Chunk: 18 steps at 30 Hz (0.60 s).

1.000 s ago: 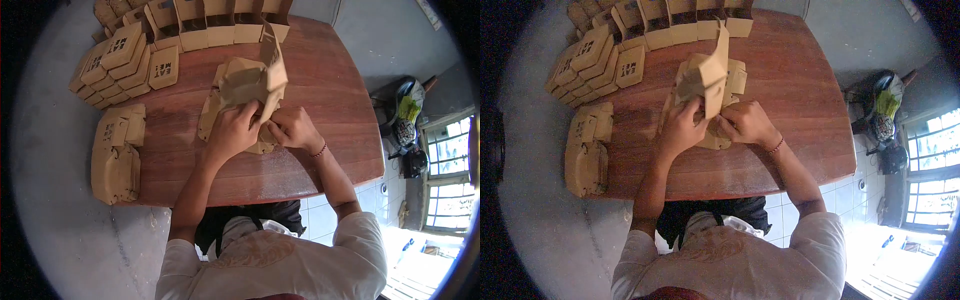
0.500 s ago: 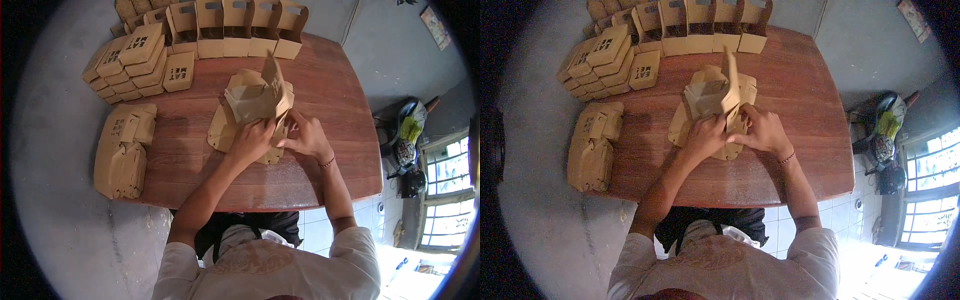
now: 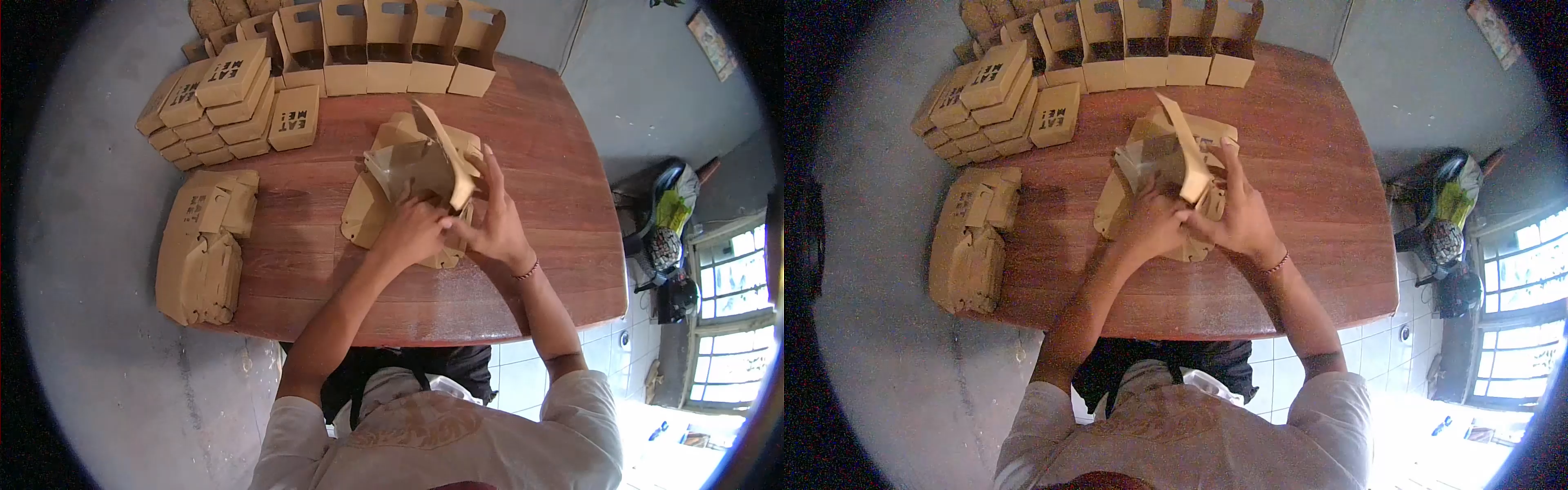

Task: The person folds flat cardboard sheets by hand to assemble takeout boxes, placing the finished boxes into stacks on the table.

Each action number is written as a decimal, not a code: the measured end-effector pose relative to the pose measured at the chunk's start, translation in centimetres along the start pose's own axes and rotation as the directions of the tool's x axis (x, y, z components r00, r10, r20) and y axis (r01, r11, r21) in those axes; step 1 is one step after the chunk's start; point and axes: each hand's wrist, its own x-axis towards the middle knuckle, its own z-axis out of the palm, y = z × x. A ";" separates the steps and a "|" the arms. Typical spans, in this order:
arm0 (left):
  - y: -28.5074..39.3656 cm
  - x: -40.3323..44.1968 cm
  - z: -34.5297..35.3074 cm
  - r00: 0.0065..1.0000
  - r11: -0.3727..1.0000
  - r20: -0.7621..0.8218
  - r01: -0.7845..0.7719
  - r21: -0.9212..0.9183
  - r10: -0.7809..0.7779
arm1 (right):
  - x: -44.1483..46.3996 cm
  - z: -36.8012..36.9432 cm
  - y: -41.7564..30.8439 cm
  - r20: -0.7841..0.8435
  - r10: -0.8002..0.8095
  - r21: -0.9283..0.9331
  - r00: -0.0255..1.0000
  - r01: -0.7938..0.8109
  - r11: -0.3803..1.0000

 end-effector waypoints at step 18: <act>-8.5 -1.0 -4.2 0.940 0.670 -0.013 0.233 -0.705 -0.341 | 0.5 -3.5 4.9 -0.480 0.312 0.120 0.820 -0.291 0.949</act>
